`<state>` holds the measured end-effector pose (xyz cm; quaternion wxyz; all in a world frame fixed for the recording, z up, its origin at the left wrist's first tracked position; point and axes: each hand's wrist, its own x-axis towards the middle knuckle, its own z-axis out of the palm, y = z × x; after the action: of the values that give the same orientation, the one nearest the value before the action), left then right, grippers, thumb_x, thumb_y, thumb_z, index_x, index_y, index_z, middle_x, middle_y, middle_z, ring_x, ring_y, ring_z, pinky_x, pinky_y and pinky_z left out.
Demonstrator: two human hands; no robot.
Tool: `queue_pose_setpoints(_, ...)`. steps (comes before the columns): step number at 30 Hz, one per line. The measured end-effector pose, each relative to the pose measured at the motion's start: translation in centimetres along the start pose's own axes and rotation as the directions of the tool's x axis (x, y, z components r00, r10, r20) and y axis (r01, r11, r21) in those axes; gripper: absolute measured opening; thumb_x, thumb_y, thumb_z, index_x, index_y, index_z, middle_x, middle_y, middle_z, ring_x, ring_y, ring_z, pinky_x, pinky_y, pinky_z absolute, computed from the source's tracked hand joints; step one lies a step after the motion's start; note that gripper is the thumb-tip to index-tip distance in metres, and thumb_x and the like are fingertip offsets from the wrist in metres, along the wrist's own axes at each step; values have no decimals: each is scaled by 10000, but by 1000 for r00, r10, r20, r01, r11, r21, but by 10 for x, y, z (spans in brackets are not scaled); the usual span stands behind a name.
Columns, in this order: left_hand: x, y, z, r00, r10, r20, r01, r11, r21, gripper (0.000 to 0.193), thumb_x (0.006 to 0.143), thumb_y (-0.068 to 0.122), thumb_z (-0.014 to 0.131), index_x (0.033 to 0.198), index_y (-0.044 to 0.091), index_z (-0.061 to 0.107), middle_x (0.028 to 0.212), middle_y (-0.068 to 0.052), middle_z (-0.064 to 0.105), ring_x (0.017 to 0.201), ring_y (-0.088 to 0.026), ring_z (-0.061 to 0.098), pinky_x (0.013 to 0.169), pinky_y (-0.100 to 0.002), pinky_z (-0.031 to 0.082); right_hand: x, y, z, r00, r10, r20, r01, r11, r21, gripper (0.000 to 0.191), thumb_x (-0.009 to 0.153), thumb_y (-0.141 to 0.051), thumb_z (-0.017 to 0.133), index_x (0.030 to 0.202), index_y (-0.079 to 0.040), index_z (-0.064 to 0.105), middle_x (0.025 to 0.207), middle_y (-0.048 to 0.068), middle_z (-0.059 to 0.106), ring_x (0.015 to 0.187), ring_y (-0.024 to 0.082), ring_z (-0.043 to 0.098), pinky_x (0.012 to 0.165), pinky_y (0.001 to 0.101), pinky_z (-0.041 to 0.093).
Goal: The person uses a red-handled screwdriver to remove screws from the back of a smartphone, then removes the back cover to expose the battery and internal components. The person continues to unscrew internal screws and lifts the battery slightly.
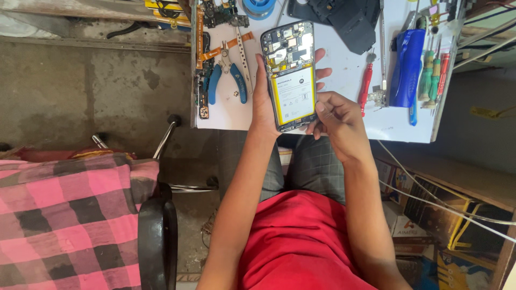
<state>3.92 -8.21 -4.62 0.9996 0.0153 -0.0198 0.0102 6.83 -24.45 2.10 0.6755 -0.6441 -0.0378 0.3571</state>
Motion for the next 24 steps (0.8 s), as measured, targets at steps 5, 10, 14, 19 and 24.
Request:
queue_pose_setpoints(5, 0, 0, -1, 1000, 3, 4, -3, 1000, 13, 968, 1034, 792, 302, 1627, 30, 378, 1638, -185, 436, 1393, -358, 527, 1093, -458, 517, -2, -4, 2, 1000, -10, 16, 10, 1000, 29, 183, 1065, -98, 596, 1171, 45, 640, 887, 79, 692, 703, 120, 663, 593, 237, 503)
queue_pose_setpoints(10, 1, -1, -1, 999, 39, 4, -39, 999, 18, 1000, 1011, 818, 294, 1629, 37, 378, 1633, -179, 441, 1405, -373, 521, 1101, -473, 512, -4, -13, 10, 998, -44, 47, 42, 998, 44, 278, 958, 11, 667, 1226, 10, 593, 1010, 115, 738, 745, 123, 691, 612, 240, 527)
queue_pose_setpoints(14, 3, -1, 2, 989, 133, 68, -136, 990, 35, 947, 1033, 784, 292, 1638, 60, 377, 1636, -171, 449, 1424, -405, 514, 1139, -490, 500, 0, -12, 10, 1000, -26, -3, 26, 994, 106, 373, 874, 94, 689, 1215, 6, 564, 1048, 140, 742, 865, 125, 735, 718, 276, 615)
queue_pose_setpoints(19, 0, -5, 0, 970, 243, 13, -243, 970, -8, 598, 1148, 494, 318, 1598, 111, 411, 1622, -174, 454, 1472, -420, 483, 1267, -531, 366, 13, -11, -13, 972, -212, -106, 219, 974, 63, 280, 962, 124, 697, 1233, 72, 650, 1057, 141, 716, 880, 148, 672, 781, 267, 539)
queue_pose_setpoints(24, 4, -7, -12, 962, 273, -15, -271, 941, -204, 588, 1173, 467, 326, 1530, 20, 461, 1586, -131, 481, 1509, -306, 448, 1316, -507, 249, 21, -10, -29, 938, -222, -265, 301, 902, 310, 107, 1044, 26, 592, 1094, 85, 666, 1053, 157, 741, 940, 184, 723, 896, 314, 594)
